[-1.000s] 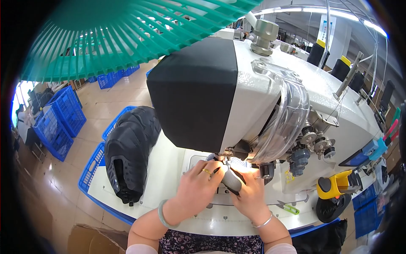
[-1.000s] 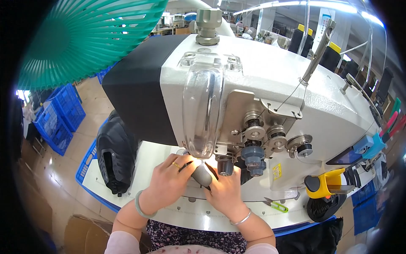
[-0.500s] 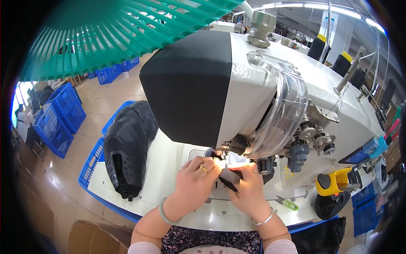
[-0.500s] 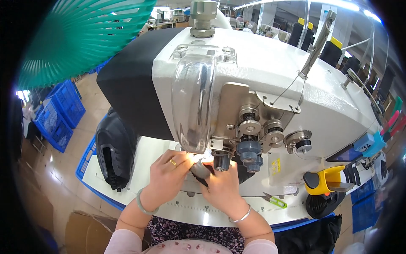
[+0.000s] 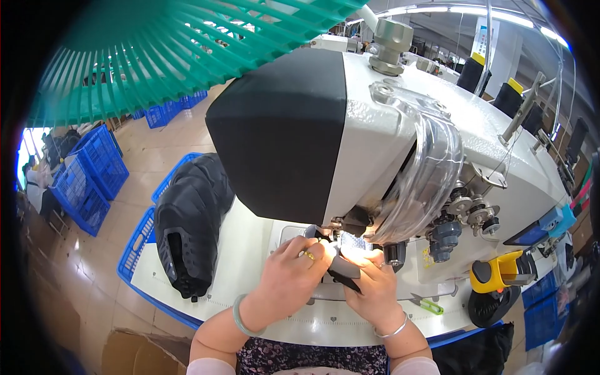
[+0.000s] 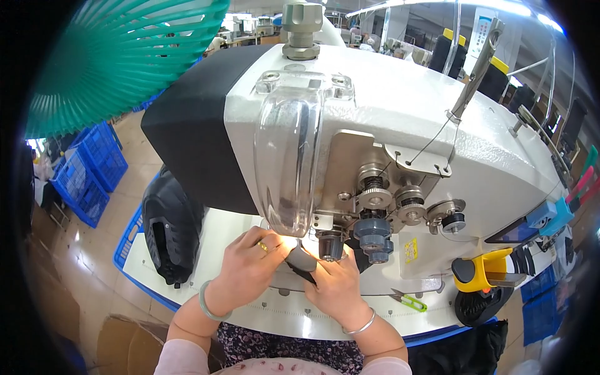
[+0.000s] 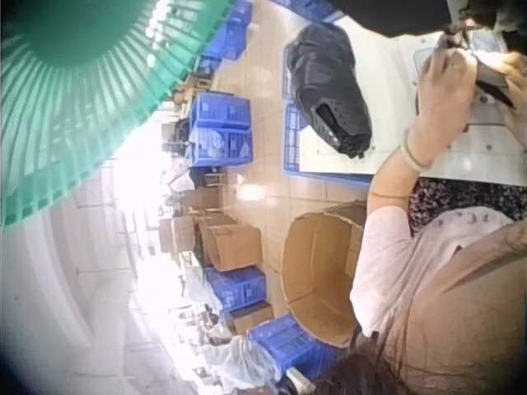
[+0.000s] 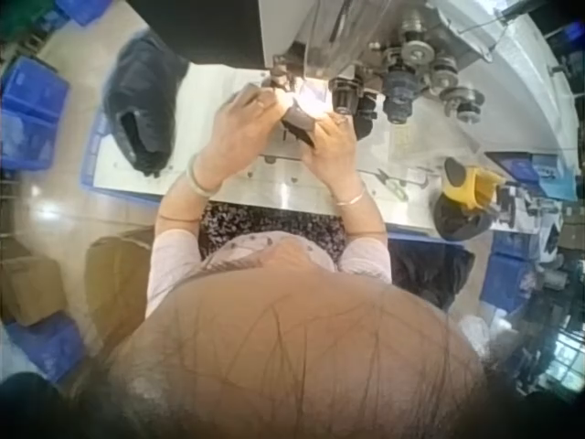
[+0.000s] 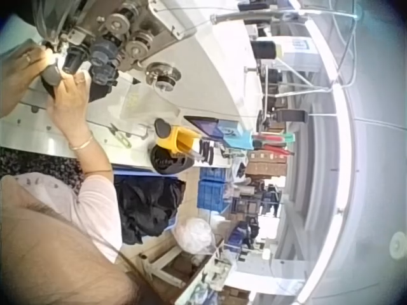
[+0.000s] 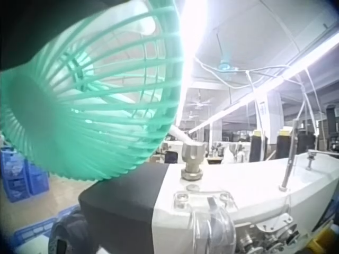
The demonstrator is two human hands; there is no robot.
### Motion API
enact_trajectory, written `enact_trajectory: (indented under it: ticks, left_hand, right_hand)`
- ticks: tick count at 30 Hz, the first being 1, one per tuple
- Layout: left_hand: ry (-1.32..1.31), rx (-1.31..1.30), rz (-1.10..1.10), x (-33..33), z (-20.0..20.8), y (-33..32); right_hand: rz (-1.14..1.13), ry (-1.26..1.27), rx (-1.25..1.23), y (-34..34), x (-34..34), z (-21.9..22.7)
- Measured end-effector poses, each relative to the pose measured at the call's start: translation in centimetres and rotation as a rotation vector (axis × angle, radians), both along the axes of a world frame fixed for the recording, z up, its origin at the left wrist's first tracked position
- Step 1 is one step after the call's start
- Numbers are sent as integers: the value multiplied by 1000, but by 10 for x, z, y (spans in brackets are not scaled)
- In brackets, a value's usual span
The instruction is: Stitching components of a shoe upper using an industrial sewing machine.
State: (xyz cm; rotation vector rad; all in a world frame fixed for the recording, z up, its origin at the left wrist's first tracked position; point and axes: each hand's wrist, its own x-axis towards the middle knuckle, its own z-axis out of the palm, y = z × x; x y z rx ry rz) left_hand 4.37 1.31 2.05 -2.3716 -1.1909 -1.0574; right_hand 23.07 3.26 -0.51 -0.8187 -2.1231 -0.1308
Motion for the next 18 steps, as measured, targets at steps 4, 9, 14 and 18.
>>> enact_trajectory:
  ticks: [4,9,14,18]
  left_hand:
    - [-13,23,17,1,1,2]
    - [-19,13,-10,1,5,3]
    - [0,12,-6,0,5,2]
    - [9,-36,3,-7,4,6]
  right_hand:
    - [-8,16,20,2,0,-2]
    - [-5,25,39,3,-2,-4]
    - [-20,21,36,0,-5,-3]
    - [-26,-18,-14,1,-5,2]
